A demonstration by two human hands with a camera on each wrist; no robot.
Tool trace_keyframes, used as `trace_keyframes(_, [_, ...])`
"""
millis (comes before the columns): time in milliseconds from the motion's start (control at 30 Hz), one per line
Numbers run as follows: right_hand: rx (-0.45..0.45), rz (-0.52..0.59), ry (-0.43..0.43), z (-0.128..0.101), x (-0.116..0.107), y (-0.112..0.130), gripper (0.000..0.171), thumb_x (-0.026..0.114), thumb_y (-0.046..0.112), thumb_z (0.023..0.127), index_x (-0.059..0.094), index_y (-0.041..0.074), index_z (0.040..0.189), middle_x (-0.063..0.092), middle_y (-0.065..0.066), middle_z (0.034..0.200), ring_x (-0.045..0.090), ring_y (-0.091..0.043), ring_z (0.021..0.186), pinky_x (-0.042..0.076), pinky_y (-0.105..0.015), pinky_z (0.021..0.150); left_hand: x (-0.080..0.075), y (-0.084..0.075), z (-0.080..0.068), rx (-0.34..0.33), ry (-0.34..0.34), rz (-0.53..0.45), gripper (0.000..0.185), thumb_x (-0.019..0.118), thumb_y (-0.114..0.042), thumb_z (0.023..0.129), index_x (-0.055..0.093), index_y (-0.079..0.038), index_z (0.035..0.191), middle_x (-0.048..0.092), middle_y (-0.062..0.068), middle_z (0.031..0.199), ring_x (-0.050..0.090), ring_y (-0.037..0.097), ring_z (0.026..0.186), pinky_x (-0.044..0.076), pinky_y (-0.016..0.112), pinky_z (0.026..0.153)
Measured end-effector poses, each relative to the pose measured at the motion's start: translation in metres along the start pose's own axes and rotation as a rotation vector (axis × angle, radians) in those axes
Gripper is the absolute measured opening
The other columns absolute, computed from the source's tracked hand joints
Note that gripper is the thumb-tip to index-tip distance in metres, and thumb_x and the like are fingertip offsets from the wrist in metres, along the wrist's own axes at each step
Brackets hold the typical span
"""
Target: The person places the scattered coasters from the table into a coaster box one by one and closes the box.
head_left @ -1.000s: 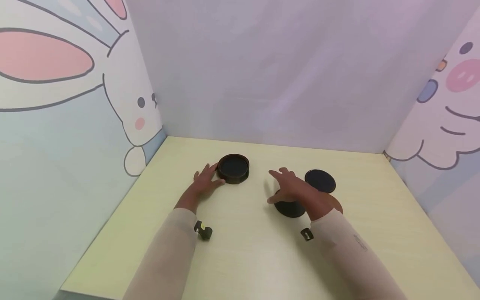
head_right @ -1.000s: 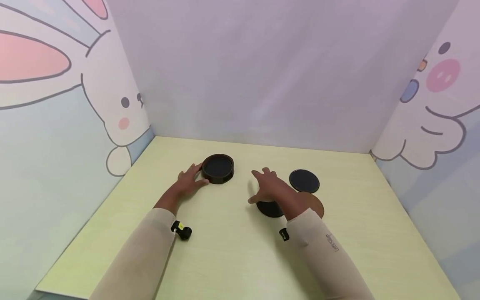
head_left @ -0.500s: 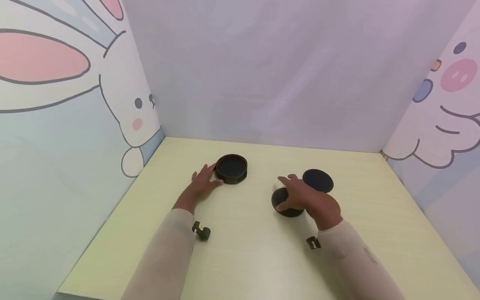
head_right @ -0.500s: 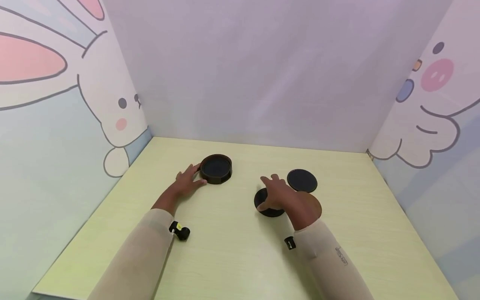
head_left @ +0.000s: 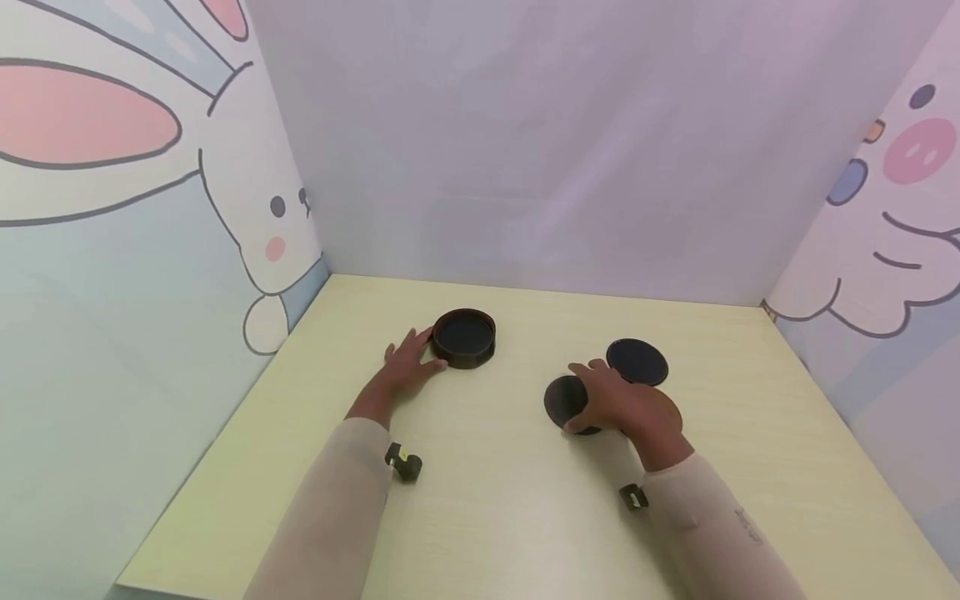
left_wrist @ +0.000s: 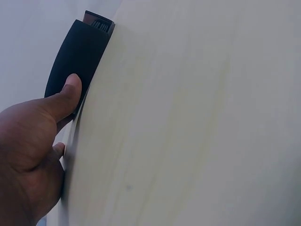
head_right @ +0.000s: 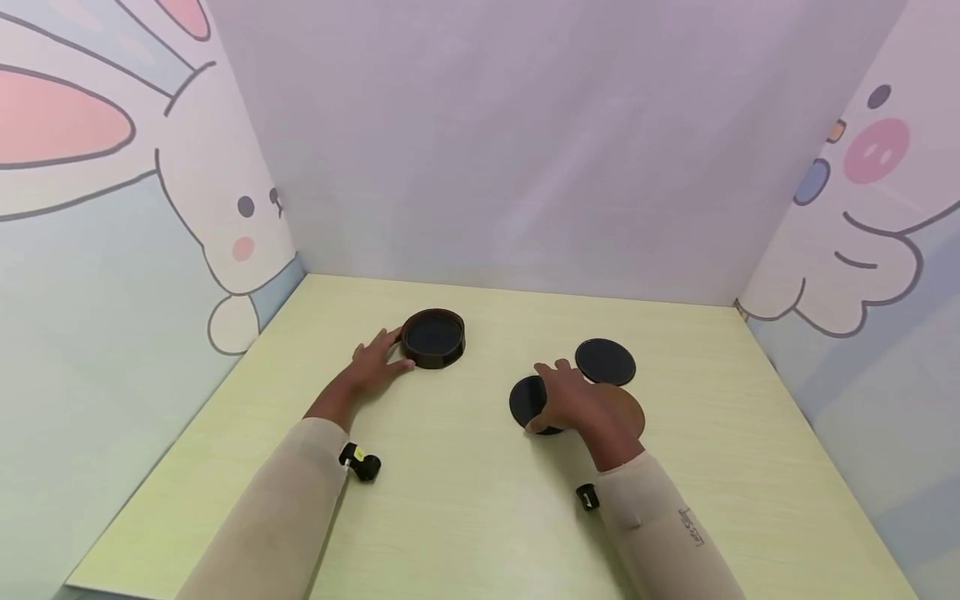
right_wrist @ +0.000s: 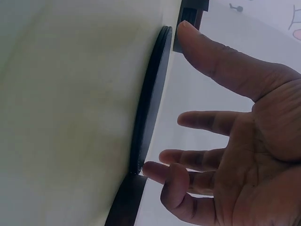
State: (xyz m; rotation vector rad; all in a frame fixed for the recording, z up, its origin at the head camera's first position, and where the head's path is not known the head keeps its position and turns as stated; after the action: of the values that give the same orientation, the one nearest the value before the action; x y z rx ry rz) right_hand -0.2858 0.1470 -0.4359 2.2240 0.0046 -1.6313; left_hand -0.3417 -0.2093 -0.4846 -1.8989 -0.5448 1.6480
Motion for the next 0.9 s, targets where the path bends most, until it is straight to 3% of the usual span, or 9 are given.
trace_keyframes(233, [0.036,-0.061,0.012,-0.007,0.0,-0.003,0.104,0.095,0.062,0.073,0.047,0.039,0.163,0.052,0.001,0.157,0.066,-0.034,0.118,0.054,-0.054,0.075,-0.002,-0.001,-0.005,-0.01,-0.001,-0.02,0.085,0.063,-0.048,0.109,0.019,-0.023,0.177,0.022,0.01,0.184,-0.002,0.032,0.175,-0.015,0.06,0.138])
trace_keyframes(367, [0.017,-0.077,0.015,-0.008,0.001,0.003,0.082,0.097,0.057,0.072,0.06,0.04,0.144,0.059,0.001,0.133,0.064,-0.028,0.102,0.051,-0.051,0.068,-0.001,-0.001,-0.004,-0.004,0.0,-0.023,0.085,0.063,-0.048,0.109,0.019,-0.023,0.177,0.022,0.01,0.184,-0.002,0.033,0.174,-0.015,0.061,0.138])
trace_keyframes(500, [0.012,-0.091,0.02,-0.007,0.003,0.005,0.067,0.098,0.052,0.071,0.064,0.044,0.128,0.058,0.003,0.118,0.06,-0.023,0.098,0.05,-0.05,0.064,-0.002,0.002,-0.004,-0.009,0.002,-0.017,0.085,0.063,-0.049,0.109,0.019,-0.024,0.177,0.023,0.008,0.184,-0.002,0.031,0.175,-0.015,0.06,0.138])
trace_keyframes(600, [0.005,-0.109,0.021,-0.005,0.004,0.006,0.07,0.098,0.05,0.071,0.065,0.044,0.132,0.058,0.003,0.117,0.059,-0.023,0.099,0.05,-0.05,0.066,-0.001,0.002,-0.003,-0.011,0.004,-0.014,0.085,0.063,-0.05,0.109,0.018,-0.024,0.177,0.023,0.007,0.184,-0.003,0.03,0.175,-0.015,0.058,0.139])
trace_keyframes(733, [-0.05,-0.105,0.017,0.0,0.005,0.01,0.08,0.1,0.045,0.071,0.064,0.032,0.142,0.06,-0.006,0.12,0.06,-0.028,0.1,0.05,-0.049,0.072,-0.001,0.0,-0.002,-0.007,0.007,-0.014,0.085,0.063,-0.05,0.109,0.017,-0.026,0.177,0.022,0.007,0.184,-0.003,0.031,0.175,-0.014,0.059,0.138])
trace_keyframes(800, [-0.062,-0.098,0.021,0.001,0.007,0.01,0.086,0.1,0.043,0.072,0.061,0.028,0.148,0.061,-0.011,0.129,0.06,-0.03,0.106,0.05,-0.049,0.074,-0.001,0.0,-0.003,-0.007,0.007,-0.015,0.085,0.062,-0.05,0.109,0.017,-0.026,0.177,0.021,0.007,0.184,-0.003,0.031,0.175,-0.015,0.059,0.138])
trace_keyframes(900, [-0.05,-0.109,0.025,0.001,0.007,0.008,0.09,0.099,0.046,0.073,0.057,0.036,0.153,0.058,-0.007,0.144,0.062,-0.03,0.112,0.05,-0.048,0.074,0.0,-0.001,-0.003,-0.009,0.006,-0.013,0.085,0.062,-0.051,0.109,0.017,-0.026,0.177,0.02,0.007,0.185,-0.003,0.032,0.175,-0.015,0.06,0.138])
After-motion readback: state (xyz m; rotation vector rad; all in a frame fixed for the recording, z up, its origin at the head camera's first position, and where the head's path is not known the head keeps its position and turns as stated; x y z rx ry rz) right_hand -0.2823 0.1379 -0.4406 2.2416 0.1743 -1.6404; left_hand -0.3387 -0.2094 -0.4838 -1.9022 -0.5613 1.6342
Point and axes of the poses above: each hand's wrist, its own z-axis towards the middle knuckle, its own x-axis out of the palm, y = z × x, the point moved 9 cm from there along z, towards the middle knuckle
